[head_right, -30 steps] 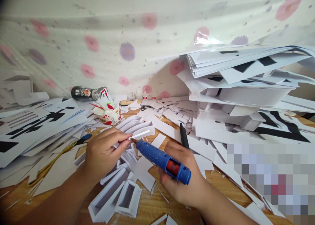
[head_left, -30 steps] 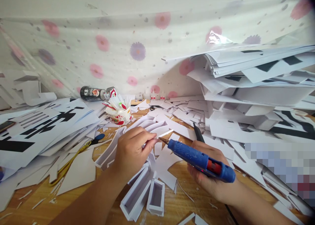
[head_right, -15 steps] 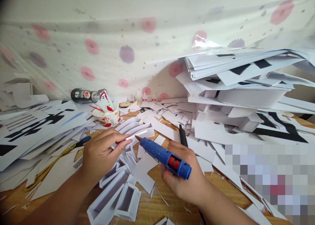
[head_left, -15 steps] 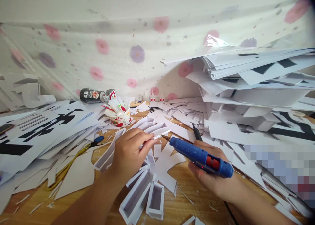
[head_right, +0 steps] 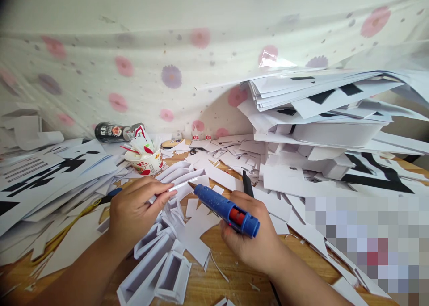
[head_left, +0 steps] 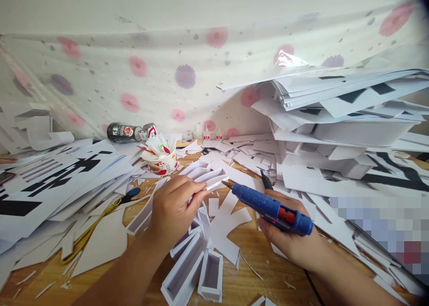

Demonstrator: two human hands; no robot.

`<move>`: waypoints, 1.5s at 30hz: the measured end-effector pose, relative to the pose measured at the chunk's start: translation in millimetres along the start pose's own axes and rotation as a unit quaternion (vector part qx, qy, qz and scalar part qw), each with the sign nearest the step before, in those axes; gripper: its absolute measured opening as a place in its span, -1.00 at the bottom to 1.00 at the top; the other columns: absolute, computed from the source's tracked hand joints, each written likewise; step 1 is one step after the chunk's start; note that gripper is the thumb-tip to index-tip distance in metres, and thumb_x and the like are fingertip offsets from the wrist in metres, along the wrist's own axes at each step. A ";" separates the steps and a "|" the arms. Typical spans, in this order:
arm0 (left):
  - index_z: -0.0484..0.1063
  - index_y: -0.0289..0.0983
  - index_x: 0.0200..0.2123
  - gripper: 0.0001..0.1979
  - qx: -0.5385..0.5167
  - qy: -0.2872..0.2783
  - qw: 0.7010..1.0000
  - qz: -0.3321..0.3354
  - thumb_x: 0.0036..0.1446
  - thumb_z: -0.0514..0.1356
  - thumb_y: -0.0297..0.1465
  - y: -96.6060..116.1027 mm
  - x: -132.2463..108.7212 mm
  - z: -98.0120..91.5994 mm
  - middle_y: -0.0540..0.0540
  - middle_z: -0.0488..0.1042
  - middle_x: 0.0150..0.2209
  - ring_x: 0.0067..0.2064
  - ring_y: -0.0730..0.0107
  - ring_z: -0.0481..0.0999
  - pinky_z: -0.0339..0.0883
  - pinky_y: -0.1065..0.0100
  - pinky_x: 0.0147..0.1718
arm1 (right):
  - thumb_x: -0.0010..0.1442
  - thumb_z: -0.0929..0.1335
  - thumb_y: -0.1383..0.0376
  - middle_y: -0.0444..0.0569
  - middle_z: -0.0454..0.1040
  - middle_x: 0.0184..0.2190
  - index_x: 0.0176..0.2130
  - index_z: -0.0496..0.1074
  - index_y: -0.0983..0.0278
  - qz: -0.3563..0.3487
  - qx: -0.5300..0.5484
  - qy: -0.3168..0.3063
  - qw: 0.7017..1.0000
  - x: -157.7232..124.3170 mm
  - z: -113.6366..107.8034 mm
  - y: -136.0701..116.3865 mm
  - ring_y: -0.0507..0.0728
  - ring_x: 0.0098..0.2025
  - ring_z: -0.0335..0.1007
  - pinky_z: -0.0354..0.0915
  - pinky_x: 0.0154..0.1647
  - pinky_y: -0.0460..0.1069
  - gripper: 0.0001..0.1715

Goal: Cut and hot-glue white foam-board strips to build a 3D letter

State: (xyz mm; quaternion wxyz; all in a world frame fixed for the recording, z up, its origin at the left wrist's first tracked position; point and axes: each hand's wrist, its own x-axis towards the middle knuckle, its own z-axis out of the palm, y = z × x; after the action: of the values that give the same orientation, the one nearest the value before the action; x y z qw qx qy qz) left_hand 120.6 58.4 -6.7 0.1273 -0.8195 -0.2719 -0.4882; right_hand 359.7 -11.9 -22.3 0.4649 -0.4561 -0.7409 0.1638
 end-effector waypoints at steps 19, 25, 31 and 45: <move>0.50 -0.30 -0.36 -0.95 -0.001 0.006 1.000 -0.006 0.11 0.32 -0.53 -6.7 2.0 -0.1 0.00 0.51 -0.45 -0.40 0.48 0.48 0.32 0.43 -0.39 | 0.04 0.28 0.38 -0.20 0.19 -0.60 -0.55 0.11 0.21 0.032 -0.020 0.007 0.999 3.8 -5.3 7.1 0.00 -0.56 0.15 0.13 -0.54 -0.09 -0.77; 0.46 -0.28 -0.42 -0.89 0.016 -0.012 0.999 -0.041 0.18 0.25 -0.46 -9.6 2.0 -0.7 0.03 0.45 -0.49 -0.44 0.48 0.43 0.27 0.42 -0.44 | 0.01 0.33 0.36 -0.19 0.22 -0.59 -0.56 0.19 0.22 0.059 0.017 0.008 0.998 3.2 -9.5 11.5 0.00 -0.56 0.14 0.11 -0.54 -0.06 -0.78; 0.46 -0.28 -0.37 -0.88 -0.014 -0.078 0.993 -0.082 0.22 0.16 -0.45 -11.9 7.1 -4.1 0.00 0.44 -0.40 -0.36 0.46 0.46 0.33 0.42 -0.35 | -0.04 0.39 0.27 -0.14 0.35 -0.55 -0.45 0.40 0.24 0.224 0.161 0.092 0.957 4.1 -10.6 10.0 0.04 -0.53 0.21 0.14 -0.55 -0.05 -0.90; 0.53 -0.14 -0.30 -0.87 -0.120 -0.390 0.913 0.021 0.26 0.17 -0.40 9.5 9.6 -2.2 0.09 0.58 -0.31 -0.22 0.38 0.50 0.22 0.25 -0.10 | -0.11 0.41 0.30 -0.15 0.37 -0.50 -0.44 0.40 0.26 0.345 0.270 0.127 0.890 10.7 8.3 17.1 0.02 -0.48 0.18 0.02 -0.57 -0.08 -0.86</move>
State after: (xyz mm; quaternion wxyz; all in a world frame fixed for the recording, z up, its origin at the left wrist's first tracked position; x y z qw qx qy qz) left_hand 128.0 52.7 3.3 -0.0784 -0.9593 -0.2223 -0.1558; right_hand 360.0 7.5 -32.2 0.5742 -0.5573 -0.3986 0.4482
